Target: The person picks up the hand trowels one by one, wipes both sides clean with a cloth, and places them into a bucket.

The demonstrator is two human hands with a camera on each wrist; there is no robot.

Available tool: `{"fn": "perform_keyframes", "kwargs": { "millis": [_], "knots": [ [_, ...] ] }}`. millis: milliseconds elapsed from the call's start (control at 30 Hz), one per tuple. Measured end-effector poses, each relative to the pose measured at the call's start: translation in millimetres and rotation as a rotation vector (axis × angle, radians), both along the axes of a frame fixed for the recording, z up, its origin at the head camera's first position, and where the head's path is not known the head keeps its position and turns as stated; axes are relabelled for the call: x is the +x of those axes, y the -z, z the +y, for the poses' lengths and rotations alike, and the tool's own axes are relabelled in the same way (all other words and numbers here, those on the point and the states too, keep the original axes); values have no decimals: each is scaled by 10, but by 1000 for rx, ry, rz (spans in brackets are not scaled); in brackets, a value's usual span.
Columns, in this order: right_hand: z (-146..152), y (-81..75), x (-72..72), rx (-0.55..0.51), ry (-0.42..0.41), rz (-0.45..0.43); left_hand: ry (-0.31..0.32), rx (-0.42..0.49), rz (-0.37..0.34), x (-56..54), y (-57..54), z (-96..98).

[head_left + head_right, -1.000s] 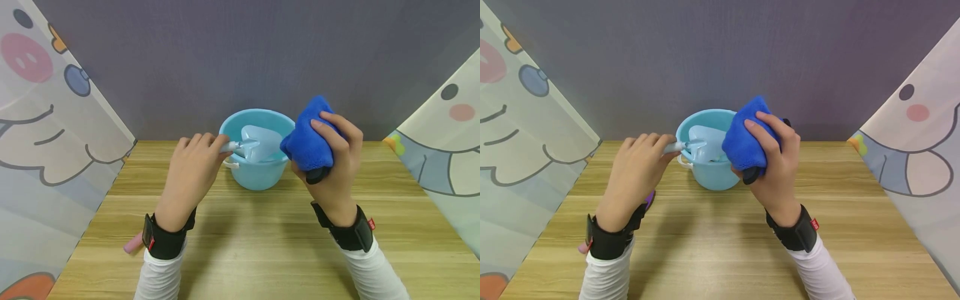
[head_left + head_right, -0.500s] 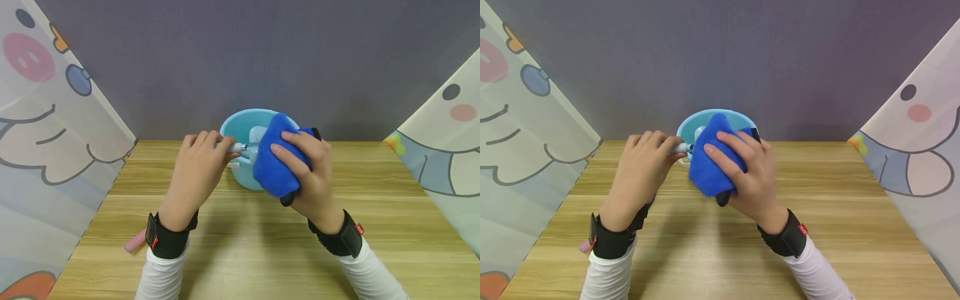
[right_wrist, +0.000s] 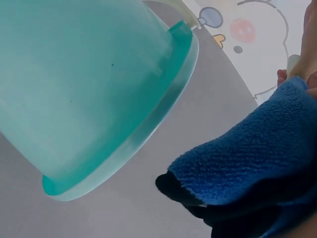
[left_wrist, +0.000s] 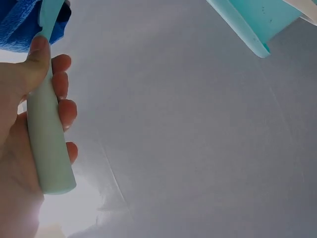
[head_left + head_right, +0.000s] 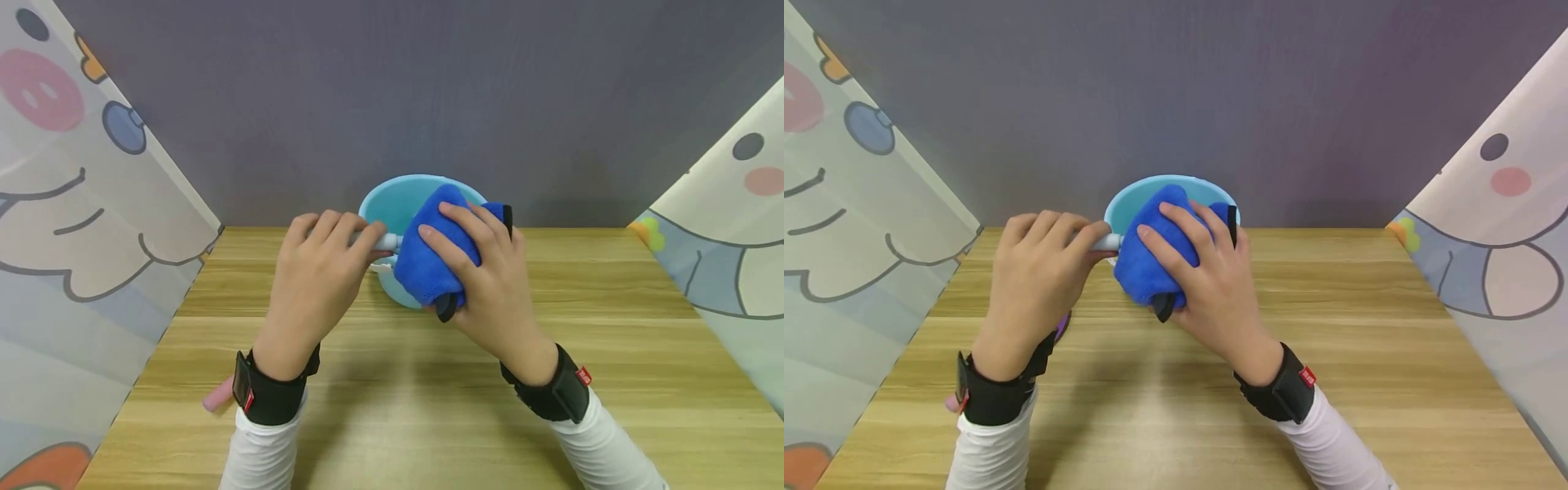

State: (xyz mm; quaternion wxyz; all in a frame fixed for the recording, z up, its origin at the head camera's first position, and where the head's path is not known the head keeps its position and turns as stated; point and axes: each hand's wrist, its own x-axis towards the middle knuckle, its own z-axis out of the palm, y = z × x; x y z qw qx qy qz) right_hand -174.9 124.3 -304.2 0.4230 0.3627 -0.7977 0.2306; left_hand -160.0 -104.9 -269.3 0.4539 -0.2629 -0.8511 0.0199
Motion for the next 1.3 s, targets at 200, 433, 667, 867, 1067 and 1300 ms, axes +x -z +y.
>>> {"fn": "perform_keyframes", "kwargs": {
  "millis": [200,433,667,867,1067,1300],
  "knots": [
    [26,-3,22,22,60,-57,-9,-6,3,4,17,-3],
    [44,12,0,4,66,-62,-17,-5,16,0,23,-5],
    [66,5,-26,-43,82,-73,-25,21,28,2,6,-14],
    [83,6,-53,-72,96,-88,-27,45,39,3,-2,-30],
    [96,-3,-79,-82,101,-87,-31,57,54,1,-11,-33],
    [131,-8,-109,-104,129,-98,-31,84,56,-3,-14,-37]
  ]
}}
